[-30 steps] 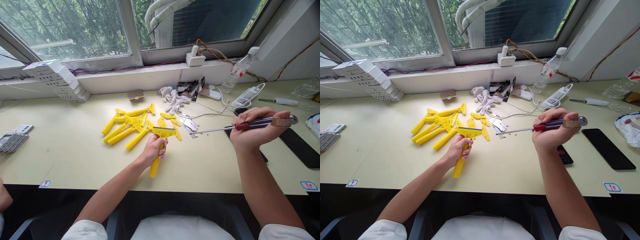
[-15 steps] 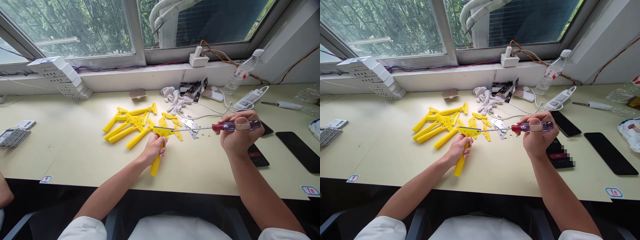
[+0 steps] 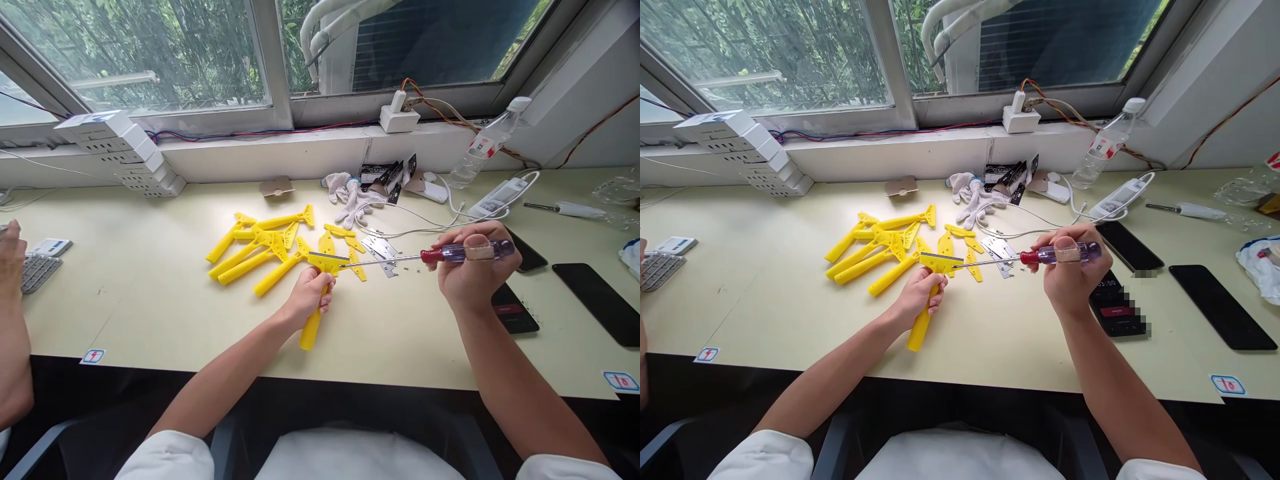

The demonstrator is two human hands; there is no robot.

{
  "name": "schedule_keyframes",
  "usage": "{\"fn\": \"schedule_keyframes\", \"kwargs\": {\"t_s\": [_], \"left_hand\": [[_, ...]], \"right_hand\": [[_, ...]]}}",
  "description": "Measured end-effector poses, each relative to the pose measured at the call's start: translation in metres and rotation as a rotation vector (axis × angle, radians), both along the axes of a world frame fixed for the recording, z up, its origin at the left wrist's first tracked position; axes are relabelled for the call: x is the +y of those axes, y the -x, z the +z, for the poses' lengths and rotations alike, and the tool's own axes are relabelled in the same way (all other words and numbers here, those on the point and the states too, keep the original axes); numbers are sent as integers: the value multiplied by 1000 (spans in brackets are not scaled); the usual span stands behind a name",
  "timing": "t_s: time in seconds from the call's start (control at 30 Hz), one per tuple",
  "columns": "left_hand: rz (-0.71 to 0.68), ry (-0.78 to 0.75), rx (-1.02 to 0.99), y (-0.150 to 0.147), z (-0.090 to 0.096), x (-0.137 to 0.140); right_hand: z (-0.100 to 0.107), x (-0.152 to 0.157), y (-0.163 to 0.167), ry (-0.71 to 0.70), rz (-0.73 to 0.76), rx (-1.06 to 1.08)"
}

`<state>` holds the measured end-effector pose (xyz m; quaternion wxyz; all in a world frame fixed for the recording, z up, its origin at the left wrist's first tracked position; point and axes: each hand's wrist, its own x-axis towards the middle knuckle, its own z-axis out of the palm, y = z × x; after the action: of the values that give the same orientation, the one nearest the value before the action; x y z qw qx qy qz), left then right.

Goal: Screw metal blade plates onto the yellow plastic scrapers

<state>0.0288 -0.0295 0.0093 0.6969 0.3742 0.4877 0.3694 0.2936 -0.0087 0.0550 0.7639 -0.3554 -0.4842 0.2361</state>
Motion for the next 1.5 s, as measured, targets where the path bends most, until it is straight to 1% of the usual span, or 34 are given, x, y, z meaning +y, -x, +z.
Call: {"fn": "schedule_keyframes", "kwargs": {"t_s": [0.2,0.37,0.53,0.67,0.83,1.0,1.17,1.37,1.5], "left_hand": [[-29,15,23,0,-3,0],[-41,29,12,-1,-4,-1],[-39,37,11,0,-3,-1],[-34,39,20,0,-3,0],[-27,45,22,0,-2,0],[-28,42,19,0,-2,0],[-33,39,19,0,-3,0],[-44,34,22,1,-4,-1],[-44,31,24,1,-4,-1]], "right_hand": [[0,-4,3,-2,23,-29],[1,-5,3,-24,-31,-68],[1,-4,2,-21,-61,-41],[0,-3,2,-66,-66,-33],[-1,-3,2,-81,-62,-30],[-3,-5,4,-66,-60,-50],[-3,-4,6,-72,-73,-25],[-2,-3,6,-41,-152,-26],[-2,-5,7,-49,-121,-36]]}}
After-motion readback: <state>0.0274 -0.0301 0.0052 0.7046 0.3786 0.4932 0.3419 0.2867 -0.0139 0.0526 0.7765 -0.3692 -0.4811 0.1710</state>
